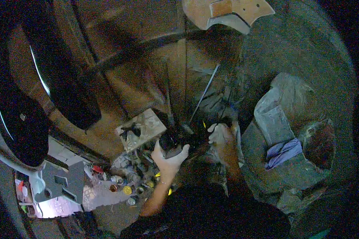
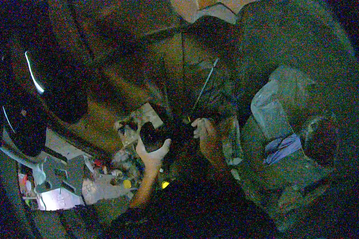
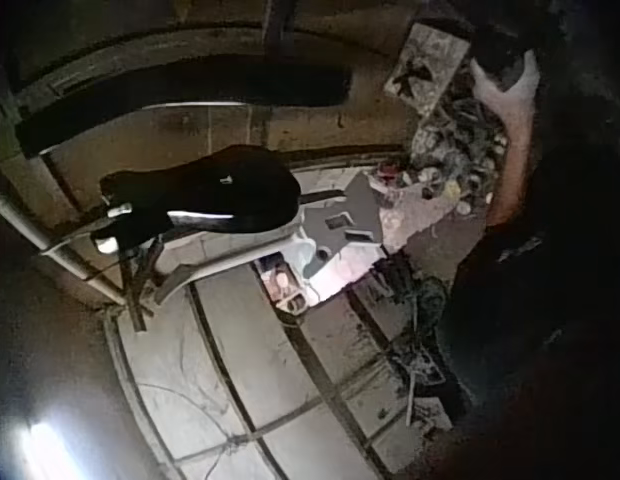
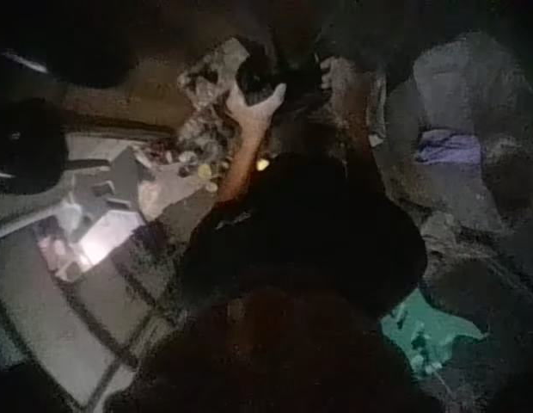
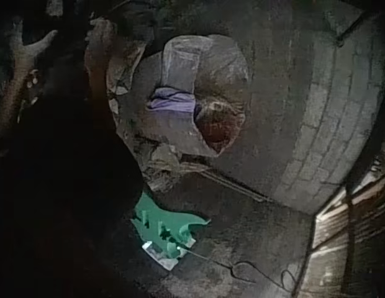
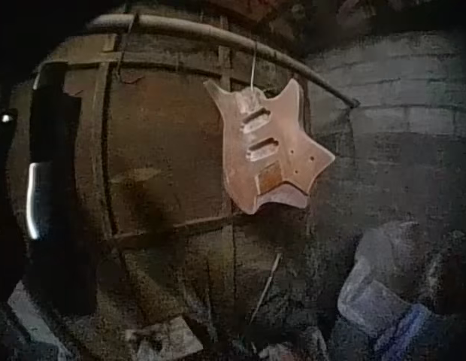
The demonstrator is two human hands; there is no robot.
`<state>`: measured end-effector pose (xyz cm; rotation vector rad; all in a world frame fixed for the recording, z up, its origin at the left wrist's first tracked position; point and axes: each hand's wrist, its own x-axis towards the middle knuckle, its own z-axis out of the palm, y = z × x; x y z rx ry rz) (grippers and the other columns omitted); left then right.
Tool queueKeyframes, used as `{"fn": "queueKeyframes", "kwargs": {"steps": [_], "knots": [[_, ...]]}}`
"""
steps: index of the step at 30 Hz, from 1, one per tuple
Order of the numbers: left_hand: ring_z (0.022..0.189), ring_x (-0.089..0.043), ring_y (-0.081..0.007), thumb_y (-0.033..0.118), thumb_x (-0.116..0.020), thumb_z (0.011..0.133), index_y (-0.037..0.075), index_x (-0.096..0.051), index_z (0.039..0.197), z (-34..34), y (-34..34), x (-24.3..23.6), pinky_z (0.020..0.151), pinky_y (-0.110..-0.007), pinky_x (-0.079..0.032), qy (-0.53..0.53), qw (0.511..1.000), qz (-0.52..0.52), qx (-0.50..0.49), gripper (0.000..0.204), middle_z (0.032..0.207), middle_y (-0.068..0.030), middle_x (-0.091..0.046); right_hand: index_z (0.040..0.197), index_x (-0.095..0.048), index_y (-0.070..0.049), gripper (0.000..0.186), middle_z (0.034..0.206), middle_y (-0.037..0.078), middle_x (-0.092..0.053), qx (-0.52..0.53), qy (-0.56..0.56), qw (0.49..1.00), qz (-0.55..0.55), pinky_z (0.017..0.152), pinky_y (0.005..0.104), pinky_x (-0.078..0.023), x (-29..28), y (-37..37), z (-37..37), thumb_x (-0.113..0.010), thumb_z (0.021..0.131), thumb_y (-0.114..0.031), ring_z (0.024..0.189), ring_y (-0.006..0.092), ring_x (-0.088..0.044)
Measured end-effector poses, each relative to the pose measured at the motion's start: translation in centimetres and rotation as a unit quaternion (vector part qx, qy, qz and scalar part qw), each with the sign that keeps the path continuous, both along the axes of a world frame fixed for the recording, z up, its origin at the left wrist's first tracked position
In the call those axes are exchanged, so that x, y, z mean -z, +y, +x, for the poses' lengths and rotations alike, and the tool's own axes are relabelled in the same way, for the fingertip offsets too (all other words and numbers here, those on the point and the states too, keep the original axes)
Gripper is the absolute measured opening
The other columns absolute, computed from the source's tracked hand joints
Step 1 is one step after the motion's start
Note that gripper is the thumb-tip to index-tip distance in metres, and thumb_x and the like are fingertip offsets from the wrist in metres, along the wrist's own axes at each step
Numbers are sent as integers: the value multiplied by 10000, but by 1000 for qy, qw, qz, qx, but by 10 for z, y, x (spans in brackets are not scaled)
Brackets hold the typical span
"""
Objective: The person sands the surface of a dark-stained guitar body using a sanding block, working across the front face and edges of the instrument on a lit workbench.
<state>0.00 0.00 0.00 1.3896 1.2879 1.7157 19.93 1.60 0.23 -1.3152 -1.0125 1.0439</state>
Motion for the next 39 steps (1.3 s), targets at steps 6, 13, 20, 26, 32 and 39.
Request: {"fn": "queueKeyframes", "kwargs": {"steps": [6,13,20,26,32,39], "knots": [[1033,-694,-282,251,-994,685,-98,-649,1257,5,7,47,946,-418,-548,77,989,-40,-120,754,1118,-185,-732,937,-672,-19,137,944,130,-641,35,-312,932,179,841,426,-505,15,-5,-13,-686,919,-155,892,321,-621],[1084,-659,-265,183,-973,719,-95,-618,1322,-37,21,85,1025,-409,-515,27,974,-9,-226,753,1241,-178,-701,990,-669,-32,292,924,121,-688,4,-187,962,198,791,429,-537,32,-15,46,-610,1038,-315,862,295,-661],[1201,-612,-340,255,-1021,607,-81,-590,1326,-73,-32,170,1084,-458,-492,31,972,-84,-216,903,1296,-227,-646,962,-579,-84,279,729,62,-626,-4,57,978,198,474,271,-458,-139,24,-6,-507,1099,-316,511,116,-539],[1165,-562,-336,325,-871,811,91,-456,1497,-133,-103,147,1060,-465,-475,24,931,-269,-247,836,1399,-165,-563,944,-590,-74,222,708,81,-603,94,-107,856,497,564,373,-486,-320,122,-56,-566,1078,-249,596,213,-606],[870,-585,-311,396,-807,896,149,-565,1169,-136,-129,131,829,-481,-504,44,849,-220,-478,441,1078,-126,-596,911,-687,-42,356,818,257,-712,315,-271,664,622,680,586,-538,-490,212,-51,-598,1038,-362,779,482,-694],[683,-667,-306,337,-866,824,66,-753,788,-176,-278,131,719,-478,-575,218,773,-155,-575,296,712,-140,-676,929,-712,-39,356,930,244,-735,364,-454,621,526,774,575,-544,-513,271,-17,-631,1011,-376,885,505,-687]]}}
